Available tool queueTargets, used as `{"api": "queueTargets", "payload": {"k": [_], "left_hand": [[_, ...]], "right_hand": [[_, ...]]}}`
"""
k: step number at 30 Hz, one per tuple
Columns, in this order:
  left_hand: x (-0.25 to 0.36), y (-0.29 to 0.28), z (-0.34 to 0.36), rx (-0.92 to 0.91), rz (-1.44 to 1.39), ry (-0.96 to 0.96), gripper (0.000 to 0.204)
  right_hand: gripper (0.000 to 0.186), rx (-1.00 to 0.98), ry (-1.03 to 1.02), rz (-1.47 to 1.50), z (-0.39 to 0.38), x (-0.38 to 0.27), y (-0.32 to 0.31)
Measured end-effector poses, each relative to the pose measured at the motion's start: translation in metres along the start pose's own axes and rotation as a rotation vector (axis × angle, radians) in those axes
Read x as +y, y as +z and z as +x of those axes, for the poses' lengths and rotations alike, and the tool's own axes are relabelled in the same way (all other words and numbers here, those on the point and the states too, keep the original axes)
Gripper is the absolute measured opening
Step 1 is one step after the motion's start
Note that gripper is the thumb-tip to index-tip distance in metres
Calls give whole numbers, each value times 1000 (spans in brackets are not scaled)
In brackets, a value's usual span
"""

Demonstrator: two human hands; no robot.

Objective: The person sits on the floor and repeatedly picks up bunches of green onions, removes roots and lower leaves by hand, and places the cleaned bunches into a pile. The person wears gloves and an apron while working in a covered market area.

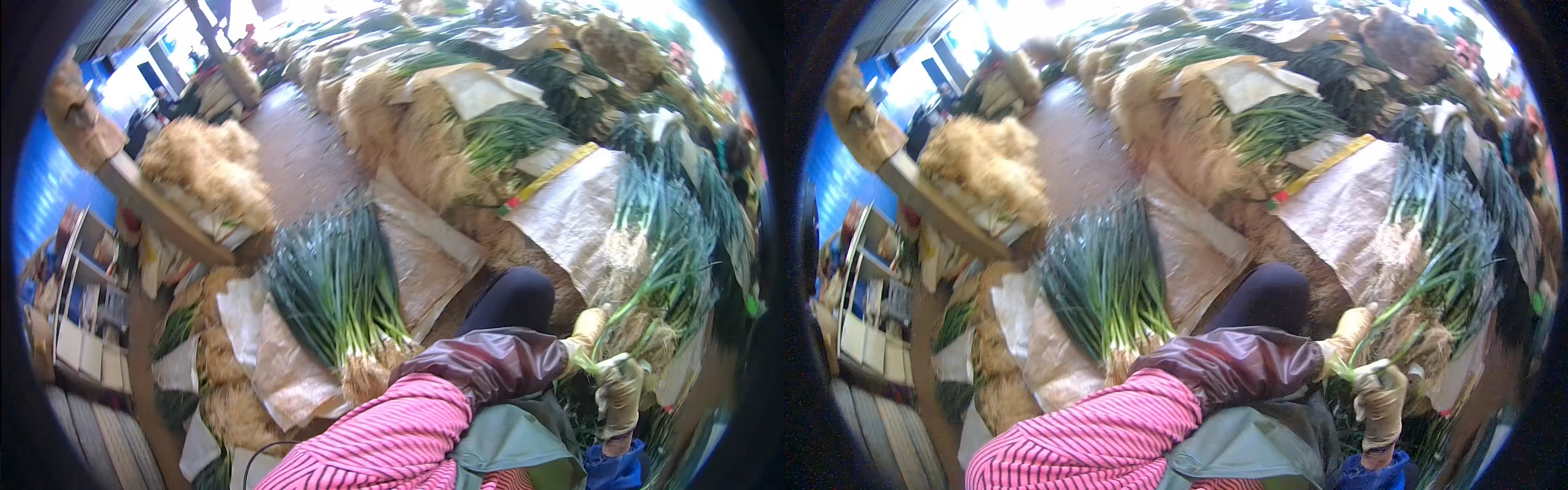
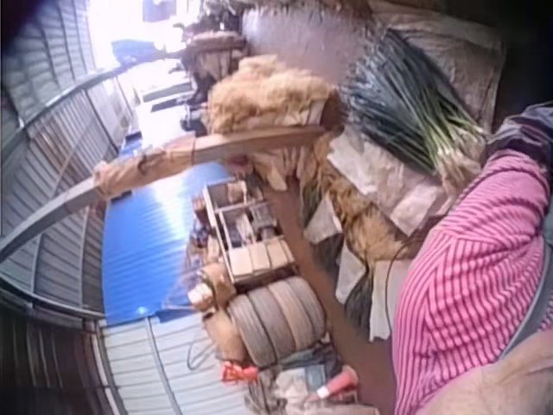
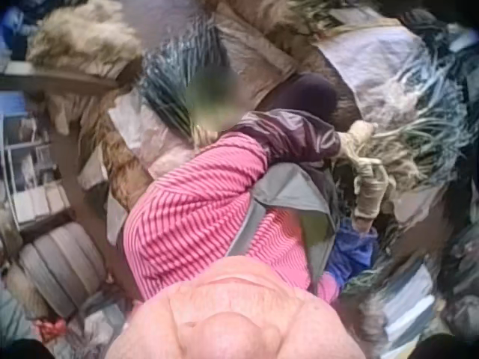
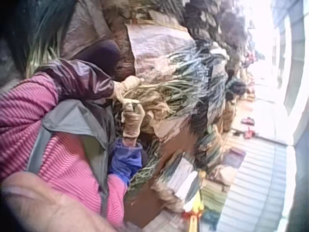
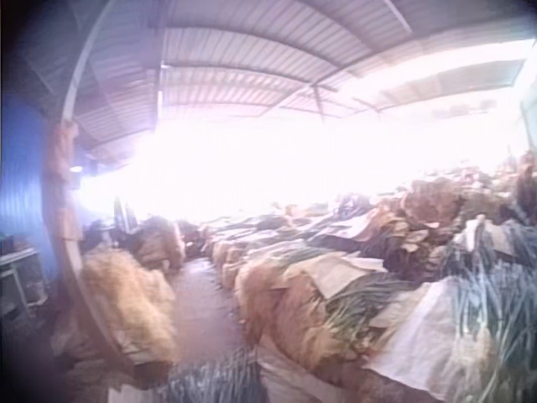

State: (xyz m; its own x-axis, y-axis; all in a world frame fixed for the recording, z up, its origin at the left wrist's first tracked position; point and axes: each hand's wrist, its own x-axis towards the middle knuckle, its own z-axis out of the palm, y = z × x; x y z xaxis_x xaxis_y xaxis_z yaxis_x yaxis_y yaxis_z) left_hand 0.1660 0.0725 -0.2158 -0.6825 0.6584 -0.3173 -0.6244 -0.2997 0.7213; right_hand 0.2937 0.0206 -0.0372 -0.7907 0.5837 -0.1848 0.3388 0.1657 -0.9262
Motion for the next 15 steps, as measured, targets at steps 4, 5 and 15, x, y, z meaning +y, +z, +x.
{"api": "queueTargets", "payload": {"k": [4, 5, 15], "left_hand": [[31, 11, -14, -243, 31, -158, 34], [44, 11, -26, -302, 128, -170, 29], [98, 10, -78, -740, -149, -433, 31]], "right_hand": [[30, 238, -188, 355, 69, 86, -53], [29, 282, -130, 495, 75, 90, -57], [48, -100, -371, 339, 86, 111, -52]]}}
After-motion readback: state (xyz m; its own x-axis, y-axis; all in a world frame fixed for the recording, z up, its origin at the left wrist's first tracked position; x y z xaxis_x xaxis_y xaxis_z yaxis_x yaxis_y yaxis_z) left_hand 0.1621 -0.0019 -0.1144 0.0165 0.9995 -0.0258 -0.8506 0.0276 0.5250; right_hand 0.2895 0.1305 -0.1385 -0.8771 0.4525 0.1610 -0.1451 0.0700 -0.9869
